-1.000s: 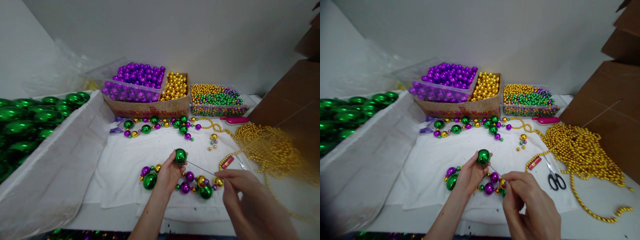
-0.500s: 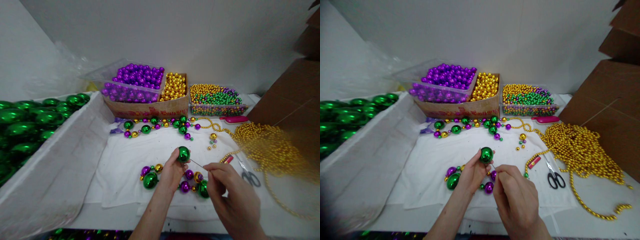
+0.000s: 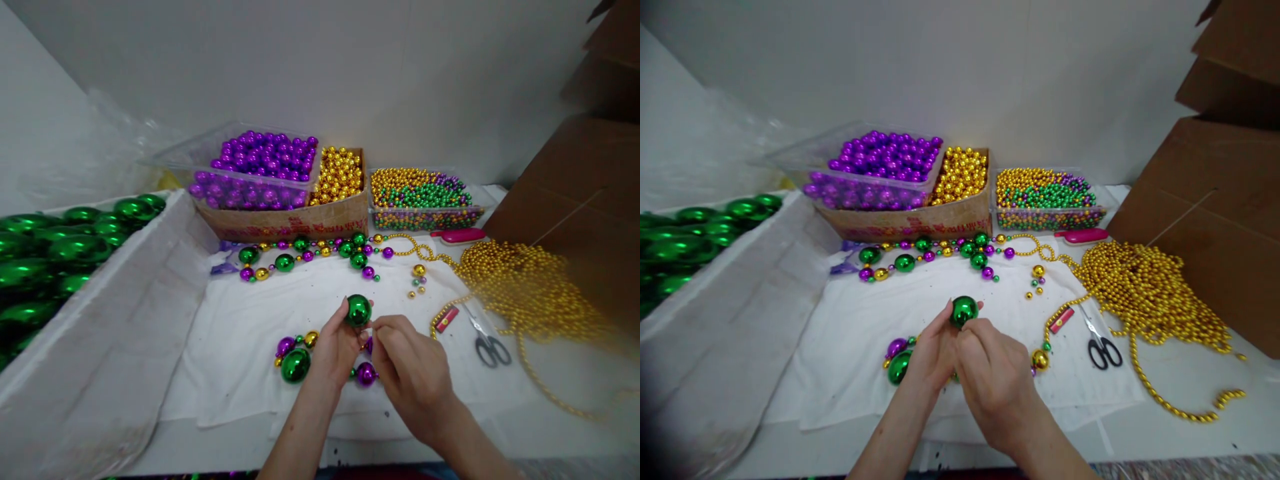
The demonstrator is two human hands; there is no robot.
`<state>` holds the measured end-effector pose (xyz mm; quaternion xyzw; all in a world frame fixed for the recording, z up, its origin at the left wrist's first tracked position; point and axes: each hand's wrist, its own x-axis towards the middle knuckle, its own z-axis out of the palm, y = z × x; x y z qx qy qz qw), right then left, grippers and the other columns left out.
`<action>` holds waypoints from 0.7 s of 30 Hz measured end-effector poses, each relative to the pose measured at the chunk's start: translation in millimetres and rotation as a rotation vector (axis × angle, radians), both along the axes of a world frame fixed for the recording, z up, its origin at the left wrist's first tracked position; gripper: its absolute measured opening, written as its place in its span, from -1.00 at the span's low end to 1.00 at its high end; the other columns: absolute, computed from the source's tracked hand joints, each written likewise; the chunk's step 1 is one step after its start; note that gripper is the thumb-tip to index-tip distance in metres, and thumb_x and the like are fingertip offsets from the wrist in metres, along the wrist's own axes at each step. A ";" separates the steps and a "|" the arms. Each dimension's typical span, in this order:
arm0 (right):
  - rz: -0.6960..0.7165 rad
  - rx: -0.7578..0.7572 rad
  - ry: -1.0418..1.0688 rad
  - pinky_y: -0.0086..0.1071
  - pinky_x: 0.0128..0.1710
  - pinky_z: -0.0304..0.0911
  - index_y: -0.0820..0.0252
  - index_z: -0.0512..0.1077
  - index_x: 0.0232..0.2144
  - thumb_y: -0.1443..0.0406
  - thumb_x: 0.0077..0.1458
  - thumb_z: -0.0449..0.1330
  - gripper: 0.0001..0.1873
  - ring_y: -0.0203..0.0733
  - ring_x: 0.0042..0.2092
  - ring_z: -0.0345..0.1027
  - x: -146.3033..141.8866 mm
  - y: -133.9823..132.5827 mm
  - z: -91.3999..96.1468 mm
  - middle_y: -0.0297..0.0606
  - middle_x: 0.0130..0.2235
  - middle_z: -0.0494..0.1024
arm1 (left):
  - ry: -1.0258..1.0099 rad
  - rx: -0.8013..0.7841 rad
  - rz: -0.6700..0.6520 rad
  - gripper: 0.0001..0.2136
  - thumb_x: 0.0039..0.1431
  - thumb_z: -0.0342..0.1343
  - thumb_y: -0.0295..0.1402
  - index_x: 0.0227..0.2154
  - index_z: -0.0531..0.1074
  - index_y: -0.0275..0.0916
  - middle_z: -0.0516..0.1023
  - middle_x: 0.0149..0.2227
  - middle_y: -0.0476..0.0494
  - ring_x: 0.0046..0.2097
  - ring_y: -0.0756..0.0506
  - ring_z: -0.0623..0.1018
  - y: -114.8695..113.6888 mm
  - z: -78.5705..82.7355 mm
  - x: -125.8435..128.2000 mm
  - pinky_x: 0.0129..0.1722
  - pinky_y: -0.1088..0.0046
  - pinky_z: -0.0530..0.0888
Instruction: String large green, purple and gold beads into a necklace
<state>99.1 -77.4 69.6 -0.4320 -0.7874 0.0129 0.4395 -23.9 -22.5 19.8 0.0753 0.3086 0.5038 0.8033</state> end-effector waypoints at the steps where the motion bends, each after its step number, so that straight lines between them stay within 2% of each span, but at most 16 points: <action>1: 0.000 -0.007 0.003 -0.42 -0.42 0.14 0.20 0.28 -0.35 0.43 0.23 -0.03 -0.86 -0.25 -0.30 0.35 -1.6 1.1 -3.7 -0.20 -0.30 0.47 | -0.006 -0.008 -0.002 -0.77 0.17 0.10 -0.25 -0.27 0.46 -0.35 0.56 -0.25 -0.17 -0.44 0.03 0.45 -0.7 0.2 -0.2 -0.54 0.55 0.31; 5: -0.015 -0.104 0.069 -0.40 -0.35 0.17 0.21 0.34 -0.35 0.41 0.23 -0.02 -0.84 -0.24 -0.27 0.34 -4.4 11.1 -23.2 -0.18 -0.26 0.45 | -0.019 0.001 -0.010 -0.77 0.17 0.11 -0.26 -0.24 0.47 -0.34 0.56 -0.26 -0.16 -0.40 0.02 0.46 -0.8 0.0 -1.4 -0.51 0.54 0.32; 9: -0.067 -0.301 0.309 -0.36 -0.24 0.22 0.18 0.41 -0.37 0.36 0.21 0.01 -0.82 -0.21 -0.21 0.33 5.5 32.5 -36.4 -0.19 -0.26 0.43 | 0.091 0.074 0.000 -0.77 0.14 0.12 -0.20 -0.25 0.49 -0.24 0.55 -0.25 -0.10 -0.31 -0.02 0.48 13.4 6.4 0.4 -0.34 0.49 0.39; 13: -0.083 -0.427 0.430 -0.36 -0.32 0.28 0.18 0.44 -0.34 0.27 0.19 0.06 -0.82 -0.25 -0.34 0.35 27.9 54.2 -38.9 -0.25 -0.34 0.44 | 0.349 0.323 0.056 -0.78 0.12 0.14 -0.22 -0.24 0.52 -0.22 0.54 -0.14 -0.11 -0.16 -0.06 0.47 37.0 19.8 6.2 -0.21 0.45 0.36; 16: -0.062 -0.562 0.508 -0.38 -0.44 0.33 0.19 0.40 -0.08 0.16 0.21 0.02 -0.67 -0.28 -0.41 0.38 45.7 62.6 -40.4 -0.21 -0.25 0.50 | 0.516 0.487 0.072 -0.79 0.10 0.16 -0.22 -0.28 0.56 -0.22 0.52 -0.05 -0.15 -0.06 -0.10 0.44 50.5 27.3 12.6 -0.15 0.44 0.34; 18: -0.071 -0.624 0.536 -0.37 -0.44 0.35 0.18 0.34 0.05 0.11 0.22 -0.01 -0.56 -0.21 -0.30 0.43 55.4 64.5 -41.4 -0.14 -0.14 0.50 | 0.637 0.577 0.073 -0.78 0.12 0.13 -0.20 -0.30 0.57 -0.20 0.52 -0.03 -0.14 -0.06 -0.10 0.43 56.3 29.2 18.5 -0.14 0.44 0.33; 21: -0.115 -0.660 0.544 -0.36 -0.42 0.34 0.14 0.38 0.05 0.06 0.18 0.02 -0.53 -0.08 -0.08 0.38 65.5 66.1 -41.7 -0.10 -0.02 0.47 | 0.772 0.665 0.037 -0.75 0.14 0.09 -0.17 -0.33 0.58 -0.20 0.57 -0.17 -0.14 -0.22 -0.05 0.44 61.8 28.3 29.6 -0.28 0.48 0.33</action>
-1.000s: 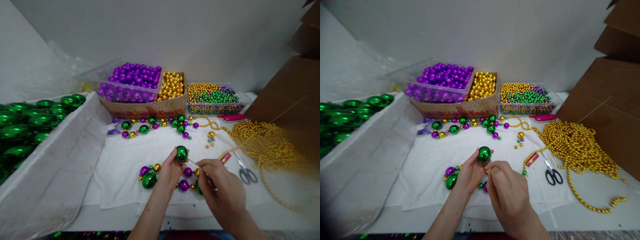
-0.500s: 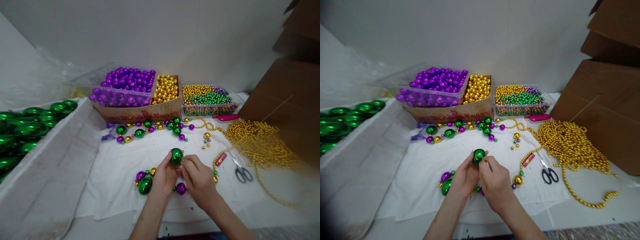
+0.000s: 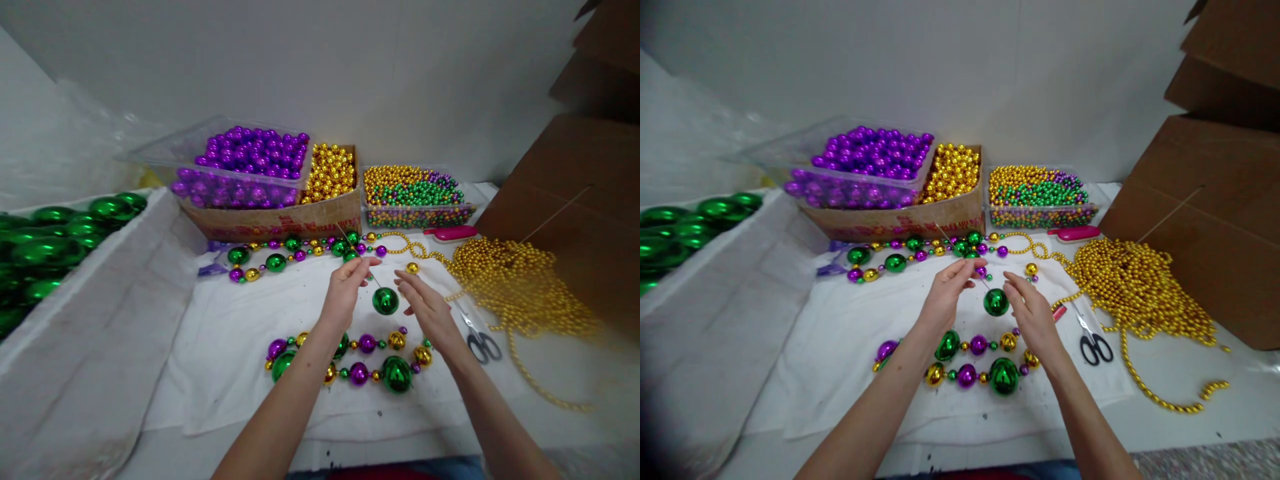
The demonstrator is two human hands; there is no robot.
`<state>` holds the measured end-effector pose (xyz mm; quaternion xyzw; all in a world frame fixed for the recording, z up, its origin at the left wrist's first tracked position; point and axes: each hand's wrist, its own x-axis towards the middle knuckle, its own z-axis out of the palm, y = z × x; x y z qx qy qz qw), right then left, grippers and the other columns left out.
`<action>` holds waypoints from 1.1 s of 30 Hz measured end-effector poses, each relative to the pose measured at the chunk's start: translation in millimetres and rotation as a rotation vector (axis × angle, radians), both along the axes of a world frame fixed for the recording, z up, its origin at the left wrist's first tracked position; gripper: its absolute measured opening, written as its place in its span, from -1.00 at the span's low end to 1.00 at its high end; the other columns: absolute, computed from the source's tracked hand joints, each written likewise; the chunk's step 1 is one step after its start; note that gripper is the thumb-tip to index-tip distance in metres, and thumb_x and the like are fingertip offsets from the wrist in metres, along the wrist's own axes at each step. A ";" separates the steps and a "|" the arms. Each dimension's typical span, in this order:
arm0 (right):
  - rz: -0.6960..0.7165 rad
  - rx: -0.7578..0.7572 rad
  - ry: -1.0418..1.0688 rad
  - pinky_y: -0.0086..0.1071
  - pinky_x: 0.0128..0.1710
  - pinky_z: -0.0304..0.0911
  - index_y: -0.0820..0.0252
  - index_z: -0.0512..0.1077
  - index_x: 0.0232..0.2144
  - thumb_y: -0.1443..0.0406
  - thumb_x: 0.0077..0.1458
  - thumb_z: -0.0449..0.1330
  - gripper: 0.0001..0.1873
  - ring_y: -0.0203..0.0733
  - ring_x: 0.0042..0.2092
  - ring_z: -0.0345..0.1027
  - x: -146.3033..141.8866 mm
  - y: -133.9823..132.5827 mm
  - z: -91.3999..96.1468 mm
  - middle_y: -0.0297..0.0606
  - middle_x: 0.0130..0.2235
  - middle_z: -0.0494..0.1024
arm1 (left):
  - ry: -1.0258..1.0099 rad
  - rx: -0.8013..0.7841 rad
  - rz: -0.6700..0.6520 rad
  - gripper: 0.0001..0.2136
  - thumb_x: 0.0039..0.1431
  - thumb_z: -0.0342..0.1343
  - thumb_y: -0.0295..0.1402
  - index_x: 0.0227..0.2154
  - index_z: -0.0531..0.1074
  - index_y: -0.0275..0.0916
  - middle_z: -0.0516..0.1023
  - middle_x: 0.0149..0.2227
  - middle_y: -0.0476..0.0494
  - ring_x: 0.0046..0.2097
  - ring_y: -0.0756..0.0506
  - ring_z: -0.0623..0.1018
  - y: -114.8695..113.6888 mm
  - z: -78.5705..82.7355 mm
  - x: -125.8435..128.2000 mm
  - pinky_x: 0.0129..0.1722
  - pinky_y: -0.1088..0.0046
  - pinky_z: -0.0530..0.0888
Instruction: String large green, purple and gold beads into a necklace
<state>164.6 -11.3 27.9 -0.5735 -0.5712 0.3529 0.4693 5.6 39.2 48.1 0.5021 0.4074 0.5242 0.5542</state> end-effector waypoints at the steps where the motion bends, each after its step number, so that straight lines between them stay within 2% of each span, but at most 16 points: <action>1: -0.005 -0.006 -0.003 -0.36 -0.40 0.33 0.12 0.42 0.02 0.06 0.16 0.05 -0.54 -0.05 -0.04 0.35 2.2 1.1 -0.1 -0.11 0.00 0.47 | 0.011 0.002 -0.015 -0.75 0.14 0.09 -0.18 -0.33 0.58 -0.21 0.57 -0.23 -0.15 -0.27 -0.04 0.43 1.2 -0.7 3.9 -0.34 0.49 0.32; 5: 0.028 -0.031 0.029 -0.35 -0.33 0.28 0.09 0.55 -0.20 0.10 0.05 0.17 -0.67 -0.08 -0.08 0.34 6.8 9.7 -3.8 -0.19 -0.10 0.52 | -0.073 -0.048 -0.065 -0.75 0.12 0.10 -0.19 -0.32 0.56 -0.26 0.53 -0.34 -0.15 -0.35 -0.01 0.41 3.6 -1.5 17.7 -0.41 0.51 0.36; 9: 0.040 -0.084 0.142 -0.43 -0.44 0.20 0.19 0.55 -0.42 0.13 -0.06 0.26 -0.76 -0.21 -0.30 0.35 7.3 18.3 -10.0 -0.22 -0.31 0.56 | -0.188 -0.100 -0.075 -0.77 0.11 0.14 -0.21 -0.35 0.54 -0.29 0.51 -0.33 -0.14 -0.36 0.01 0.42 4.9 2.6 24.2 -0.37 0.51 0.41; 13: 0.022 -0.117 0.322 -0.49 -0.56 0.11 0.27 0.48 -0.44 0.10 -0.03 0.24 -0.69 -0.33 -0.48 0.26 6.8 19.2 -7.5 -0.24 -0.44 0.53 | -0.331 -0.136 -0.083 -0.78 0.10 0.17 -0.23 -0.35 0.52 -0.31 0.51 -0.23 -0.17 -0.34 0.01 0.44 7.7 9.0 22.1 -0.32 0.47 0.43; 16: 0.007 -0.106 0.444 -0.53 -0.64 0.01 0.26 0.45 -0.41 0.10 -0.03 0.26 -0.69 -0.42 -0.59 0.14 6.9 15.8 0.3 -0.37 -0.56 0.41 | -0.367 -0.150 -0.133 -0.78 0.13 0.15 -0.23 -0.28 0.52 -0.29 0.50 -0.15 -0.19 -0.28 -0.03 0.47 5.7 9.0 18.8 -0.25 0.41 0.42; 18: -0.012 -0.080 0.510 -0.55 -0.68 -0.07 0.25 0.45 -0.40 0.10 -0.02 0.27 -0.70 -0.46 -0.63 0.04 6.7 12.2 6.7 -0.44 -0.61 0.31 | -0.288 -0.107 -0.219 -0.75 0.13 0.15 -0.27 -0.14 0.50 -0.22 0.49 -0.06 -0.19 -0.16 -0.09 0.47 -0.5 2.2 20.1 -0.15 0.36 0.40; 20: -0.034 -0.049 0.565 -0.56 -0.68 -0.09 0.24 0.46 -0.40 0.12 -0.01 0.27 -0.72 -0.47 -0.63 0.02 6.0 7.3 13.8 -0.46 -0.63 0.27 | -0.117 0.000 -0.320 -0.67 0.09 0.18 -0.38 -0.04 0.45 -0.14 0.46 0.01 -0.16 -0.02 -0.15 0.43 -10.1 -11.6 26.5 -0.01 0.30 0.33; 22: -0.061 -0.020 0.613 -0.57 -0.67 -0.05 0.23 0.46 -0.40 0.13 -0.01 0.28 -0.75 -0.47 -0.61 0.06 5.6 1.3 20.8 -0.45 -0.61 0.29 | 0.091 0.146 -0.376 -0.67 0.02 0.20 -0.49 -0.10 0.48 -0.15 0.47 0.01 -0.15 0.06 -0.19 0.38 -21.2 -29.9 37.0 0.09 0.26 0.25; 24: -0.103 0.017 0.652 -0.57 -0.64 0.03 0.19 0.45 -0.39 0.14 0.01 0.27 -0.77 -0.44 -0.56 0.15 7.0 -5.1 27.0 -0.42 -0.55 0.35 | 0.267 0.255 -0.352 -0.79 0.01 0.18 -0.52 -0.25 0.52 -0.18 0.49 -0.04 -0.16 0.05 -0.19 0.38 -31.3 -47.6 48.5 0.10 0.26 0.23; 26: -0.172 0.083 0.709 -0.57 -0.61 0.09 0.18 0.45 -0.39 0.17 0.00 0.28 -0.80 -0.41 -0.49 0.24 11.2 -11.1 31.1 -0.38 -0.47 0.41 | 0.397 0.323 -0.320 -0.85 0.07 0.13 -0.50 -0.29 0.51 -0.19 0.48 -0.07 -0.16 0.04 -0.17 0.38 -38.8 -59.5 57.4 0.08 0.27 0.25; 30: -0.309 0.215 0.840 -0.57 -0.60 0.10 0.18 0.44 -0.40 0.23 -0.03 0.31 -0.84 -0.39 -0.41 0.29 25.1 -20.2 29.6 -0.34 -0.37 0.44 | 0.589 0.418 -0.350 -0.83 0.15 0.05 -0.45 -0.24 0.49 -0.18 0.46 -0.08 -0.15 0.00 -0.15 0.38 -44.4 -63.1 64.5 0.03 0.29 0.30; 33: -0.343 0.231 0.855 -0.55 -0.60 0.12 0.18 0.42 -0.44 0.23 -0.04 0.32 -0.83 -0.38 -0.41 0.29 34.3 -24.1 21.5 -0.34 -0.37 0.43 | 0.690 0.452 -0.407 -0.80 0.15 0.01 -0.48 -0.23 0.49 -0.19 0.46 -0.11 -0.16 -0.03 -0.15 0.38 -43.4 -62.0 66.5 0.00 0.30 0.31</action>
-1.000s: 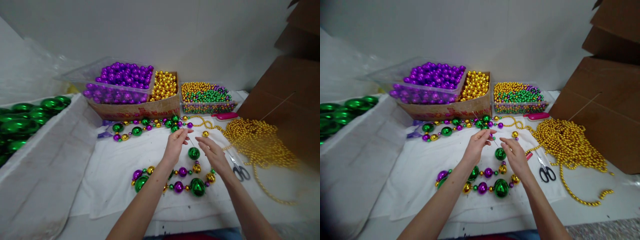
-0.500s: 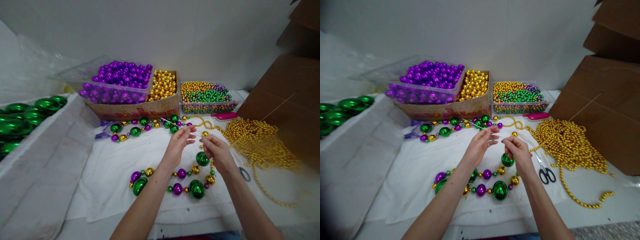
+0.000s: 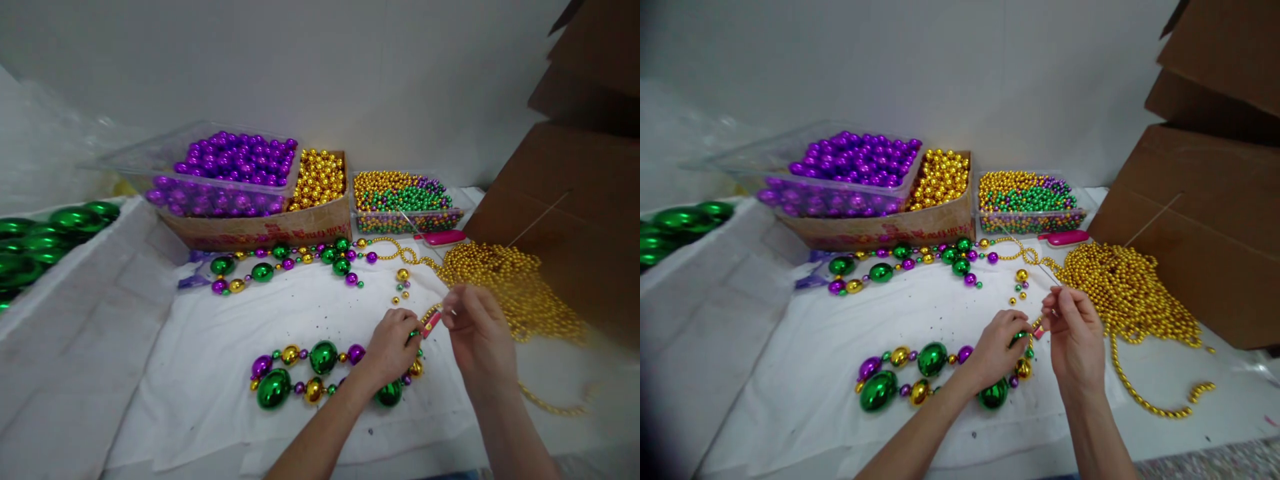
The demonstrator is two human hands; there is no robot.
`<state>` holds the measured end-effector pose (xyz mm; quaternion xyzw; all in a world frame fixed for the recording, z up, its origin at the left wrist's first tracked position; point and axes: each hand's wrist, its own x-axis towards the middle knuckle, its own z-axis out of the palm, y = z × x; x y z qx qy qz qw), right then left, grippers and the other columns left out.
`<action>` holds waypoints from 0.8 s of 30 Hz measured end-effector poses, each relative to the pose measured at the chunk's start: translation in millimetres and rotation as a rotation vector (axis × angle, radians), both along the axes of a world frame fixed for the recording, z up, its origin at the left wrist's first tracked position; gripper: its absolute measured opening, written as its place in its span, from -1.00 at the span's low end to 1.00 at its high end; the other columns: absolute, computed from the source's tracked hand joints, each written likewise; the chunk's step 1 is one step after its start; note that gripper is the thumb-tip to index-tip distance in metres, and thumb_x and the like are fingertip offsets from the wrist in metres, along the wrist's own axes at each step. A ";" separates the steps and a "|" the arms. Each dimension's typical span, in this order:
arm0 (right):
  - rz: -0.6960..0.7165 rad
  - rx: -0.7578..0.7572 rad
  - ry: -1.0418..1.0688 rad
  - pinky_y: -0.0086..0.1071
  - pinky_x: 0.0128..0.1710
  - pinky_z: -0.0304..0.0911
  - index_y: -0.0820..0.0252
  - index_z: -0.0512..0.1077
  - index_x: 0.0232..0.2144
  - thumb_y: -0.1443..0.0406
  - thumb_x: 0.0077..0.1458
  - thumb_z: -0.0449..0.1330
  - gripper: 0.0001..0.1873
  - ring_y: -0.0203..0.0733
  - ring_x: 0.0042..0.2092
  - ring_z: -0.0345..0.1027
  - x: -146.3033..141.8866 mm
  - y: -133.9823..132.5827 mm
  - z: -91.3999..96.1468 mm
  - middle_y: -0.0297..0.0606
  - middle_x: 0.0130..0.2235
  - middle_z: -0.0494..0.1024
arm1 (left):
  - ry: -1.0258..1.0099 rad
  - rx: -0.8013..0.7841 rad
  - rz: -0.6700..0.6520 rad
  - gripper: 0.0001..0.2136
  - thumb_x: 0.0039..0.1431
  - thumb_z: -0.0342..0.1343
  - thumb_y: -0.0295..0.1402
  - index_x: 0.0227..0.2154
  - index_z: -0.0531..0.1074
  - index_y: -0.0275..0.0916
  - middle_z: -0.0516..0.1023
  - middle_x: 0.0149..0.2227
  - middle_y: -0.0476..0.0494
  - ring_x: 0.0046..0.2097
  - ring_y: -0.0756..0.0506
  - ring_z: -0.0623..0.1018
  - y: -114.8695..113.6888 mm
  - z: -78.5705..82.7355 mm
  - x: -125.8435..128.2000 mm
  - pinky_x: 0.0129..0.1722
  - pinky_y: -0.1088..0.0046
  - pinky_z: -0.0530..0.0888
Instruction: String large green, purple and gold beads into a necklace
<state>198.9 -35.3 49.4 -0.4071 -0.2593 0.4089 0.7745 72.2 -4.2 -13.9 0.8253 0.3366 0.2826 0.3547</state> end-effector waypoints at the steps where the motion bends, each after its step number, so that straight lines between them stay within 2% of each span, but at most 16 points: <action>1: -0.009 -0.003 -0.004 -0.55 -0.59 0.13 0.18 0.42 -0.44 0.23 -0.04 0.32 -0.82 -0.38 -0.41 0.29 2.4 -1.0 -3.0 -0.34 -0.38 0.43 | 0.032 -0.001 -0.015 -0.79 0.14 0.00 -0.50 -0.24 0.49 -0.19 0.46 -0.11 -0.15 -0.03 -0.15 0.38 0.5 -1.1 0.9 -0.01 0.30 0.32; 5: -0.065 -0.004 -0.026 -0.54 -0.59 0.13 0.18 0.41 -0.42 0.21 -0.03 0.31 -0.81 -0.37 -0.41 0.29 11.9 -5.1 -10.0 -0.34 -0.37 0.43 | 0.130 -0.002 -0.040 -0.77 0.10 -0.02 -0.52 -0.25 0.49 -0.21 0.46 -0.13 -0.17 -0.05 -0.17 0.37 -1.0 -12.4 5.3 -0.02 0.27 0.32; 9: -0.074 -0.017 -0.042 -0.56 -0.60 0.08 0.17 0.38 -0.41 0.21 0.01 0.29 -0.82 -0.41 -0.46 0.21 21.8 -9.4 -8.9 -0.37 -0.42 0.37 | 0.130 -0.037 -0.071 -0.74 0.09 -0.02 -0.53 -0.23 0.51 -0.21 0.46 -0.10 -0.18 -0.03 -0.17 0.37 -2.6 -20.8 5.6 0.00 0.25 0.31; 11: -0.052 -0.032 -0.052 -0.57 -0.63 0.02 0.18 0.38 -0.41 0.21 0.01 0.28 -0.82 -0.45 -0.53 0.11 25.3 -10.9 -8.5 -0.40 -0.47 0.32 | 0.081 -0.117 -0.145 -0.72 0.05 0.03 -0.51 -0.19 0.52 -0.18 0.46 -0.06 -0.17 0.00 -0.18 0.37 3.6 -20.5 2.7 0.05 0.23 0.29; 13: -0.059 -0.067 -0.074 -0.57 -0.66 -0.04 0.20 0.40 -0.42 0.20 0.01 0.28 -0.81 -0.46 -0.57 0.04 27.0 -12.4 -10.0 -0.42 -0.52 0.28 | -0.017 -0.280 -0.212 -0.66 -0.02 0.06 -0.53 -0.16 0.52 -0.16 0.47 -0.03 -0.15 0.01 -0.18 0.39 16.7 -18.7 -0.4 0.06 0.25 0.29; 14: -0.077 -0.094 -0.092 -0.57 -0.67 -0.06 0.21 0.42 -0.41 0.19 0.00 0.28 -0.80 -0.46 -0.58 0.02 27.2 -13.3 -11.4 -0.43 -0.55 0.27 | -0.076 -0.374 -0.187 -0.63 -0.04 0.05 -0.56 -0.16 0.52 -0.15 0.48 -0.04 -0.13 0.00 -0.17 0.41 25.3 -18.2 -1.1 0.05 0.26 0.30; 16: -0.120 -0.153 -0.144 -0.56 -0.69 -0.08 0.23 0.45 -0.38 0.18 0.00 0.29 -0.78 -0.45 -0.59 0.02 26.2 -15.3 -15.1 -0.44 -0.59 0.24 | -0.177 -0.507 -0.014 -0.60 -0.07 -0.01 -0.62 -0.19 0.52 -0.16 0.49 -0.09 -0.13 -0.04 -0.15 0.43 43.5 -19.2 1.0 0.03 0.28 0.32; 18: -0.164 -0.197 -0.224 -0.54 -0.69 -0.08 0.25 0.47 -0.37 0.16 0.01 0.28 -0.75 -0.43 -0.60 0.04 23.8 -17.6 -18.9 -0.44 -0.62 0.23 | -0.222 -0.522 0.178 -0.63 -0.06 -0.03 -0.65 -0.26 0.52 -0.18 0.45 -0.10 -0.15 -0.02 -0.16 0.39 59.2 -23.6 8.0 0.08 0.24 0.25; 19: -0.188 -0.214 -0.282 -0.53 -0.69 -0.06 0.26 0.48 -0.37 0.15 0.02 0.27 -0.75 -0.43 -0.61 0.04 22.4 -18.9 -20.3 -0.44 -0.62 0.24 | -0.233 -0.511 0.235 -0.67 -0.07 -0.01 -0.66 -0.31 0.52 -0.19 0.43 -0.12 -0.16 0.01 -0.18 0.36 65.0 -26.6 12.6 0.11 0.23 0.20; 21: -0.231 -0.237 -0.424 -0.50 -0.67 0.00 0.26 0.49 -0.37 0.15 0.05 0.25 -0.75 -0.42 -0.62 0.07 20.2 -21.3 -22.0 -0.44 -0.63 0.25 | -0.258 -0.519 0.274 -0.76 -0.09 0.04 -0.67 -0.46 0.49 -0.21 0.41 -0.17 -0.17 0.04 -0.19 0.33 72.1 -32.5 20.9 0.15 0.24 0.14; 24: -0.286 -0.272 -0.632 -0.47 -0.64 0.09 0.25 0.52 -0.35 0.16 0.07 0.23 -0.75 -0.40 -0.61 0.14 20.4 -24.7 -21.9 -0.39 -0.60 0.33 | -0.324 -0.596 0.304 -0.82 -0.12 0.12 -0.65 -0.60 0.42 -0.23 0.40 -0.34 -0.12 -0.06 -0.17 0.39 73.6 -36.4 21.3 0.08 0.28 0.24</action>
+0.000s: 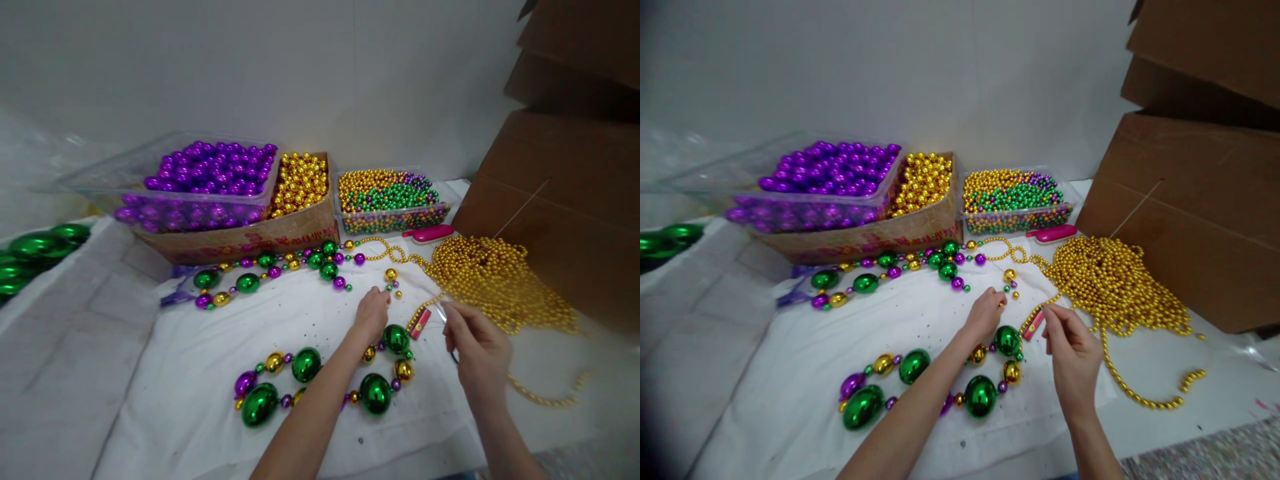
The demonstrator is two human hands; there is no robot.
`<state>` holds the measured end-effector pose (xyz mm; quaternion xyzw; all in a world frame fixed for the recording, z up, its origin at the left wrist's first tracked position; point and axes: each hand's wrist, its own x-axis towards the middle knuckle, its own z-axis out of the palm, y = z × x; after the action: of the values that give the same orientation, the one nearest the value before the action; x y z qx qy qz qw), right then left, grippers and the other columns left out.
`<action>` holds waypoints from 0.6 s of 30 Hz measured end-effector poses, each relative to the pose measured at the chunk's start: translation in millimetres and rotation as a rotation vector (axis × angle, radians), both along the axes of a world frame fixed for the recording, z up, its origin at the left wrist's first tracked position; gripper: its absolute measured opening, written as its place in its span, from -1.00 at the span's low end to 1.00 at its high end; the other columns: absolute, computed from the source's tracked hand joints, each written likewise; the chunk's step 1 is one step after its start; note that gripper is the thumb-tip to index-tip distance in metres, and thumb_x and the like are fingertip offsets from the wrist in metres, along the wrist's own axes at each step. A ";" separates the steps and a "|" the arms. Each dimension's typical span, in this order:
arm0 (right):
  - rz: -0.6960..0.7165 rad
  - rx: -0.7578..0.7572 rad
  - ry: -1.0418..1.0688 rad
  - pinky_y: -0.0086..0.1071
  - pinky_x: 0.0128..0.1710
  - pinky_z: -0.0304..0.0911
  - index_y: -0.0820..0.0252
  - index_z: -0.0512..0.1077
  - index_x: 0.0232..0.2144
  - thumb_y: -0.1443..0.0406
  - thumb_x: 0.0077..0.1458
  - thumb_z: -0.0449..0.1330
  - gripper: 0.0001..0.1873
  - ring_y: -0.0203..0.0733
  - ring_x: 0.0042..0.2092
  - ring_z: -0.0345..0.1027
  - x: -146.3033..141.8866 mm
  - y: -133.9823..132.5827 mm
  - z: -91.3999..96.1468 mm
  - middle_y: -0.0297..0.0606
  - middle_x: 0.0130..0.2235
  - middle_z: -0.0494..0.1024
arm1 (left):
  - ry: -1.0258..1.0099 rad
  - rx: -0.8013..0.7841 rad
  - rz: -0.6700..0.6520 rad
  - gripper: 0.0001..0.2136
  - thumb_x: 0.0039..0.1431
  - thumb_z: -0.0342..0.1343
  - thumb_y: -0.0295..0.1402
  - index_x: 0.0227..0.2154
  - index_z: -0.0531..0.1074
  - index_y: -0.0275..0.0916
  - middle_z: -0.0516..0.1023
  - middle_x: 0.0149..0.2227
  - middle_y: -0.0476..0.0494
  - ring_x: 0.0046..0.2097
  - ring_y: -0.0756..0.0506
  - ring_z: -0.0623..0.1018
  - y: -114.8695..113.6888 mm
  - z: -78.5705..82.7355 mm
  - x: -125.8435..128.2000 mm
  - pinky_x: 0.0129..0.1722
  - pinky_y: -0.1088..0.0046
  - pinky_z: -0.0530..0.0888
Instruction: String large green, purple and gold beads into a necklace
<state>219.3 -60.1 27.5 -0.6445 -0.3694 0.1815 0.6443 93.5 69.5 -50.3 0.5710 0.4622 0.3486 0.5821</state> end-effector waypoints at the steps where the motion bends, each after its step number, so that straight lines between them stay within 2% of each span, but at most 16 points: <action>1: -0.007 -0.011 -0.048 -0.47 -0.63 0.12 0.24 0.53 -0.33 0.16 0.07 0.23 -0.75 -0.39 -0.60 0.16 0.7 -0.9 0.3 -0.37 -0.57 0.36 | -0.032 -0.036 0.012 -0.85 -0.10 0.14 -0.63 -0.58 0.42 -0.23 0.40 -0.38 -0.09 -0.12 -0.15 0.42 -1.3 0.6 -4.6 0.03 0.29 0.30; 4: -0.002 0.012 -0.123 -0.44 -0.60 0.18 0.21 0.54 -0.31 0.18 0.06 0.24 -0.78 -0.37 -0.57 0.23 0.9 -2.3 1.0 -0.33 -0.49 0.44 | -0.149 -0.155 0.042 -0.97 0.05 0.14 -0.45 -0.41 0.45 -0.25 0.46 -0.40 -0.09 -0.29 -0.07 0.48 -9.2 7.0 -30.0 -0.17 0.35 0.44; 6: 0.014 0.051 -0.101 -0.44 -0.61 0.19 0.20 0.54 -0.32 0.19 0.05 0.26 -0.80 -0.37 -0.56 0.25 -3.2 -2.1 1.8 -0.31 -0.42 0.48 | -0.281 -0.253 0.066 -0.90 0.13 0.11 -0.40 -0.30 0.46 -0.28 0.52 -0.33 -0.16 -0.34 -0.01 0.50 -16.8 13.2 -49.7 -0.24 0.42 0.47; 11: 0.045 0.067 -0.012 -0.45 -0.59 0.22 0.17 0.53 -0.30 0.22 0.07 0.25 -0.83 -0.39 -0.56 0.27 -23.8 -1.7 9.3 -0.29 -0.33 0.53 | -0.786 -0.623 0.177 -0.88 0.09 0.13 -0.58 -0.29 0.48 -0.36 0.56 -0.26 -0.23 -0.35 0.06 0.53 -34.6 24.9 -76.0 -0.28 0.59 0.49; 18: 0.122 0.088 -0.171 -0.46 -0.56 0.18 0.13 0.54 -0.30 0.27 0.13 0.20 -0.87 -0.40 -0.52 0.27 -40.4 -10.8 21.3 -0.35 -0.40 0.45 | -0.891 -0.676 0.205 -0.83 0.13 0.06 -0.63 -0.26 0.50 -0.39 0.56 -0.26 -0.23 -0.34 0.05 0.54 -41.9 27.6 -83.6 -0.30 0.61 0.51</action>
<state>178.9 -70.9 48.8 -0.6051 -0.4693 0.1482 0.6258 9.9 27.5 -22.6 0.1028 0.3110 0.4433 0.8344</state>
